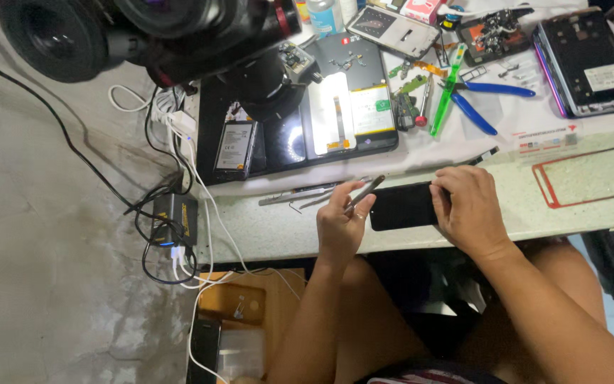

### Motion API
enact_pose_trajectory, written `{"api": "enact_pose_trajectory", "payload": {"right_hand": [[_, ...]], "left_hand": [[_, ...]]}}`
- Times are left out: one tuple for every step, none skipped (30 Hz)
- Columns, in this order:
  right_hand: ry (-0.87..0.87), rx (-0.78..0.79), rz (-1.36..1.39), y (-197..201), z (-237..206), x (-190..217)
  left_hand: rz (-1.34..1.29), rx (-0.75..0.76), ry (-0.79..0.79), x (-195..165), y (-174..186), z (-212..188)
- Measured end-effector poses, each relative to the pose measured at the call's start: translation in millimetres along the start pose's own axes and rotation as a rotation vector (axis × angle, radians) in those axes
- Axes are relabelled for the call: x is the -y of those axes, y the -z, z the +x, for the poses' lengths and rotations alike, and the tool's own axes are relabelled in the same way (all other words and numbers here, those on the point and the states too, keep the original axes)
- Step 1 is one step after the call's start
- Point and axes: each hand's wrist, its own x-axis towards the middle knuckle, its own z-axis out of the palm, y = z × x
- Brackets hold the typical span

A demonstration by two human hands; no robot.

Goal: The person removes a battery from a disassembled smartphone, places it on the table, and then uses a screwdriver to unscrew screws from the phone's frame. The person continues to manipulate the phone and tools throughout the clip.

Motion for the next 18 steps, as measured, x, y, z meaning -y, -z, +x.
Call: {"api": "enact_pose_trajectory", "payload": {"right_hand": [[-0.003,-0.002,0.007,0,-1,1],[0.017,-0.003,0.005,1,-2,1],[0.038,-0.003,0.003,3,-3,2],[0.058,0.000,0.002,5,-4,3],[0.057,0.009,0.002,7,-5,4],[0.058,0.016,0.002,9,-5,5],[0.061,0.022,0.003,10,-6,7],[0.065,0.016,0.000,12,-6,9],[0.072,0.014,-0.004,13,-6,10],[0.080,0.012,-0.007,14,-7,11],[0.074,0.015,-0.004,15,-7,12],[0.071,0.017,-0.001,16,-8,13],[0.068,0.018,0.003,17,-8,13],[0.060,0.011,0.025,19,-9,13],[0.052,0.003,0.045,20,-10,14],[0.038,-0.002,0.067,22,-11,14],[0.013,-0.005,0.076,24,-13,15],[-0.011,-0.010,0.082,26,-15,16]], "left_hand": [[-0.002,0.000,-0.029,-3,1,0],[-0.005,0.001,-0.058,-7,3,0],[0.009,0.021,-0.062,-10,4,0],[0.023,0.043,-0.063,-12,6,-1],[0.036,0.063,-0.064,-14,8,-2],[0.056,0.065,-0.062,-16,9,-3],[0.076,0.067,-0.062,-17,11,-4],[0.095,0.068,-0.061,-17,13,-5],[0.090,0.072,-0.053,-18,14,-7],[0.083,0.076,-0.046,-18,15,-8],[0.077,0.080,-0.038,-18,15,-9],[0.074,0.075,-0.029,-18,16,-11],[0.072,0.068,-0.019,-18,16,-12],[0.069,0.062,-0.012,-18,16,-14],[0.076,0.055,-0.017,-18,15,-15],[0.085,0.053,-0.018,-18,15,-16],[0.093,0.057,-0.014,-18,14,-18],[0.084,0.069,0.008,-18,14,-19]]}}
